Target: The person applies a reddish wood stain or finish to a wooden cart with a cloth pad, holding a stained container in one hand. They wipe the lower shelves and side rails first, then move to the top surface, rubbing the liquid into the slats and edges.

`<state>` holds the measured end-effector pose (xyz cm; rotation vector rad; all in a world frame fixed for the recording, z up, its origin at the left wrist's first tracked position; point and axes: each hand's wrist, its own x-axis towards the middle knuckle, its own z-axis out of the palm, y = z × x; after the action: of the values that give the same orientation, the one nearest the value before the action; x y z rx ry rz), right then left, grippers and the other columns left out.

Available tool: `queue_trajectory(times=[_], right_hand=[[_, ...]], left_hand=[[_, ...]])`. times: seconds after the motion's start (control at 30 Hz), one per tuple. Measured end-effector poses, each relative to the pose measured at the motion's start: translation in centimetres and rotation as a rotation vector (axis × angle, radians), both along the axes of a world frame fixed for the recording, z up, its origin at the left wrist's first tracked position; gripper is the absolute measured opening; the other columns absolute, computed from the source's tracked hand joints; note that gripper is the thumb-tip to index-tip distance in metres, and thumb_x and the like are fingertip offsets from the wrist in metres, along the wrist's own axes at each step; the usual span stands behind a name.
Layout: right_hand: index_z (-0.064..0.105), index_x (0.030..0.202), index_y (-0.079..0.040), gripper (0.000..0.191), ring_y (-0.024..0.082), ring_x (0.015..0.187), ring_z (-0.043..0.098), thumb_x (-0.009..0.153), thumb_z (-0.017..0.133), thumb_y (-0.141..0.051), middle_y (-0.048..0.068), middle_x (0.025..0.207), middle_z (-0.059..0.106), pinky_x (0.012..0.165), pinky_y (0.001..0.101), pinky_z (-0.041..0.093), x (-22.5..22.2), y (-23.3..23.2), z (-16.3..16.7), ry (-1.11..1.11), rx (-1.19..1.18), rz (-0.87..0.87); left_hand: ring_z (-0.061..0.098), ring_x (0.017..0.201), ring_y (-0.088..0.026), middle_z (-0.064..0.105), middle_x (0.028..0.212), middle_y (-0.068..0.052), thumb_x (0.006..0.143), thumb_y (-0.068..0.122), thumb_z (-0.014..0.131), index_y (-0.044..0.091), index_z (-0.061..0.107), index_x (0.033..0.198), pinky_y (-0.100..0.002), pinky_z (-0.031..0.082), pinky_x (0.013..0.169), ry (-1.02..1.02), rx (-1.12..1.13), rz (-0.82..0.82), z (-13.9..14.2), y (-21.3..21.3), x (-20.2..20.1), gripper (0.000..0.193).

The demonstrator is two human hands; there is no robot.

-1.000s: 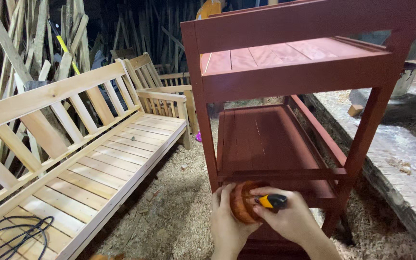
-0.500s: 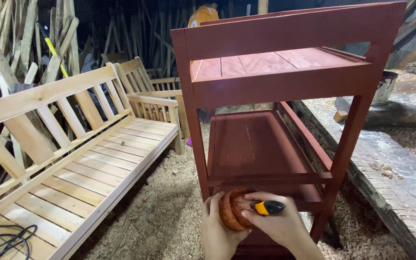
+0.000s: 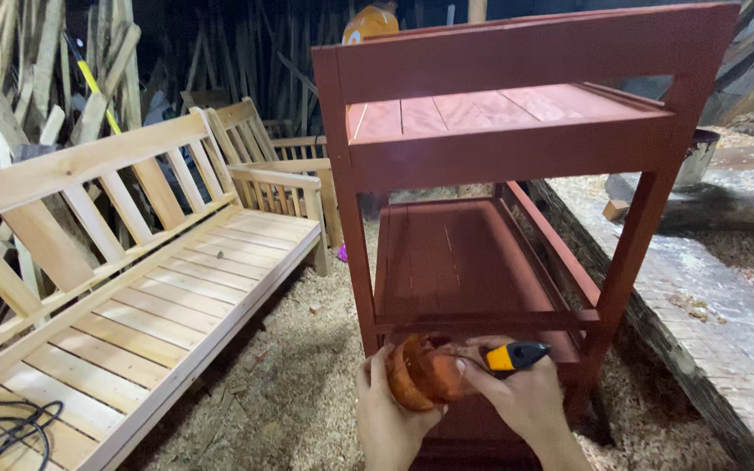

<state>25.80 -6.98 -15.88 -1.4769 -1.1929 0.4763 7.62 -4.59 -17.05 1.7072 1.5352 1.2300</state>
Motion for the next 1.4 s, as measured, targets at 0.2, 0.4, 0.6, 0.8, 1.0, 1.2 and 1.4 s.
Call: queue_trajectory(times=[0.2, 0.4, 0.6, 0.8, 1.0, 1.2, 1.4], right_hand=[[0.08, 0.102, -0.002, 0.035, 0.01, 0.079, 0.074, 0.071, 0.088, -0.018, 0.006, 0.089, 0.085, 0.074, 0.0268, 0.061, -0.6, 0.3, -0.5, 0.081, -0.019, 0.13], [0.081, 0.117, -0.011, 0.044, 0.006, 0.081, 0.079, 0.073, 0.085, -0.015, 0.003, 0.091, 0.084, 0.076, 0.0261, 0.063, -1.4, 0.1, 0.1, -0.148, -0.183, 0.168], [0.08, 0.104, -0.004, 0.031, 0.011, 0.075, 0.073, 0.076, 0.085, -0.017, 0.005, 0.09, 0.081, 0.067, 0.0299, 0.063, 1.3, -0.2, -0.1, 0.073, 0.071, 0.082], [0.066, 0.1, -0.002, 0.025, 0.017, 0.071, 0.067, 0.084, 0.083, -0.01, 0.007, 0.088, 0.073, 0.059, 0.0302, 0.056, 7.0, 0.5, -1.7, 0.509, 0.318, -0.259], [0.066, 0.101, -0.006, 0.018, 0.013, 0.073, 0.069, 0.09, 0.079, -0.014, 0.005, 0.091, 0.07, 0.061, 0.0286, 0.058, 6.9, 4.0, -4.0, 0.647, 0.298, -0.353], [0.066, 0.1, -0.002, 0.023, 0.01, 0.073, 0.072, 0.089, 0.08, -0.016, 0.004, 0.092, 0.071, 0.058, 0.0289, 0.063, 5.5, 6.8, -4.9, 0.656, 0.19, -0.356], [0.062, 0.103, -0.003, 0.028, 0.012, 0.072, 0.071, 0.088, 0.083, -0.014, 0.006, 0.092, 0.07, 0.059, 0.0271, 0.063, 11.8, 4.7, -6.4, 0.485, 0.328, -0.599]], left_hand=[[0.057, 0.126, -0.031, 0.046, 0.143, -0.008, 0.045, 0.014, 0.102, 0.023, 0.047, 0.143, -0.042, 0.051, 0.104, 0.038, -0.109, -0.03, 0.7, -0.3, 0.4, 0.112], [0.058, 0.125, -0.033, 0.048, 0.142, -0.01, 0.045, 0.014, 0.101, 0.021, 0.049, 0.142, -0.042, 0.053, 0.102, 0.02, -0.018, -0.07, 0.4, -0.2, 1.5, 0.11], [0.06, 0.123, -0.033, 0.049, 0.136, -0.012, 0.042, 0.02, 0.104, 0.019, 0.046, 0.144, -0.041, 0.05, 0.107, 0.055, -0.103, 0.046, -0.4, 0.7, 0.5, 0.117], [0.059, 0.118, -0.039, 0.052, 0.133, -0.016, 0.044, 0.024, 0.102, 0.016, 0.051, 0.139, -0.047, 0.053, 0.096, -0.093, 0.115, 0.141, -1.9, 0.9, -1.3, 0.108], [0.061, 0.117, -0.037, 0.052, 0.132, -0.014, 0.045, 0.022, 0.101, 0.017, 0.049, 0.141, -0.046, 0.053, 0.096, -0.04, 0.027, 0.166, -2.6, -0.1, -2.3, 0.109], [0.061, 0.12, -0.034, 0.046, 0.136, -0.013, 0.049, 0.023, 0.101, 0.019, 0.043, 0.147, -0.044, 0.054, 0.1, -0.017, -0.085, 0.102, -2.4, -0.9, -1.9, 0.114], [0.062, 0.118, -0.032, 0.048, 0.132, -0.012, 0.049, 0.022, 0.1, 0.017, 0.045, 0.145, -0.043, 0.054, 0.1, -0.043, -0.063, 0.094, -2.3, -0.9, -1.6, 0.11]])
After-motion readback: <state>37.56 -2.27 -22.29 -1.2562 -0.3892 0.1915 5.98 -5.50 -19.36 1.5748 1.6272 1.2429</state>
